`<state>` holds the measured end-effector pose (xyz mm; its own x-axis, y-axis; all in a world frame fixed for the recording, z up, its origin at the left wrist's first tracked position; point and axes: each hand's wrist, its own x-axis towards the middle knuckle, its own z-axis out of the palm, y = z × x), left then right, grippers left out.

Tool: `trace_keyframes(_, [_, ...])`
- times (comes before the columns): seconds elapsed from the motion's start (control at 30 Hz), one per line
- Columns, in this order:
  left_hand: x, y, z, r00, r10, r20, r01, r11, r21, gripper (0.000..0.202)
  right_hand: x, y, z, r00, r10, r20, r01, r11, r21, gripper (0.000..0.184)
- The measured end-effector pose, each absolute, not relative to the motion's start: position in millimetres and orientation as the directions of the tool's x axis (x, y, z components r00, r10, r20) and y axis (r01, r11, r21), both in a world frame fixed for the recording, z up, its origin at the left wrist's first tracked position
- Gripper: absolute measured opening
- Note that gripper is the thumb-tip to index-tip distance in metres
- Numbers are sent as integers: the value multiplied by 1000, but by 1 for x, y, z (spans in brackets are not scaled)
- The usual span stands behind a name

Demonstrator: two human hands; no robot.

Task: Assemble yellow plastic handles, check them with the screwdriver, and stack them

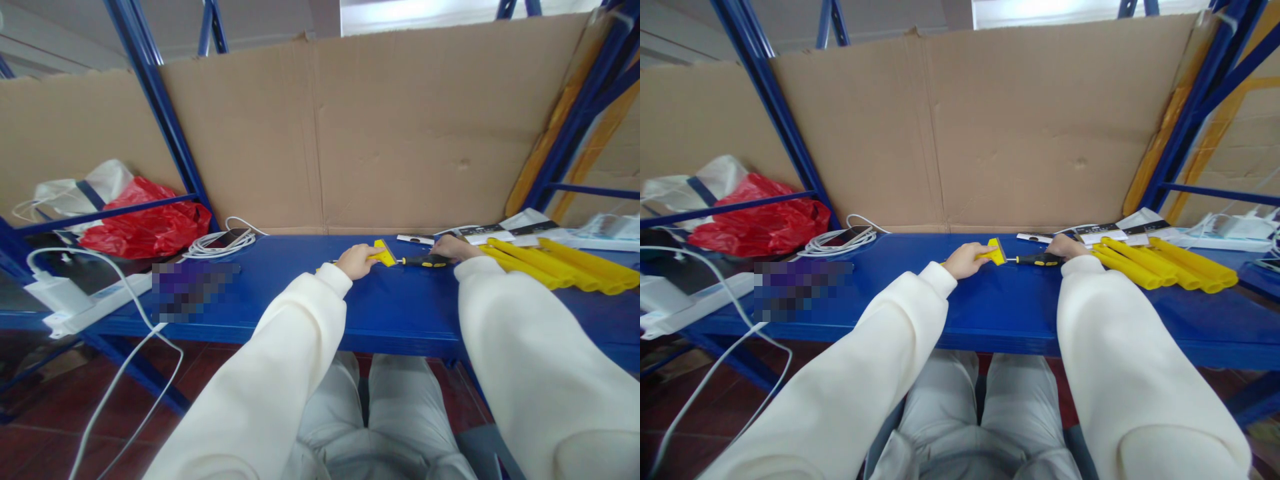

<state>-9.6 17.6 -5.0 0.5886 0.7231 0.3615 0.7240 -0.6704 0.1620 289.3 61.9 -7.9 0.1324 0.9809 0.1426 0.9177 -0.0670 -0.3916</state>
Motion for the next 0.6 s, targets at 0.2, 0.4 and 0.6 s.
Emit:
trace_keyframes(0.2, [-10,14,-3,582,732,355,723,-665,188,42,271,51,8,213,956,202,921,-127,-368,20])
trace_keyframes(0.4, [-9,13,-4,590,727,351,713,-673,194,41,233,41,19,74,955,287,709,152,-689,12])
trace_keyframes(0.6, [-8,12,-4,610,708,357,700,-692,175,38,192,33,12,-141,923,357,553,372,-745,7])
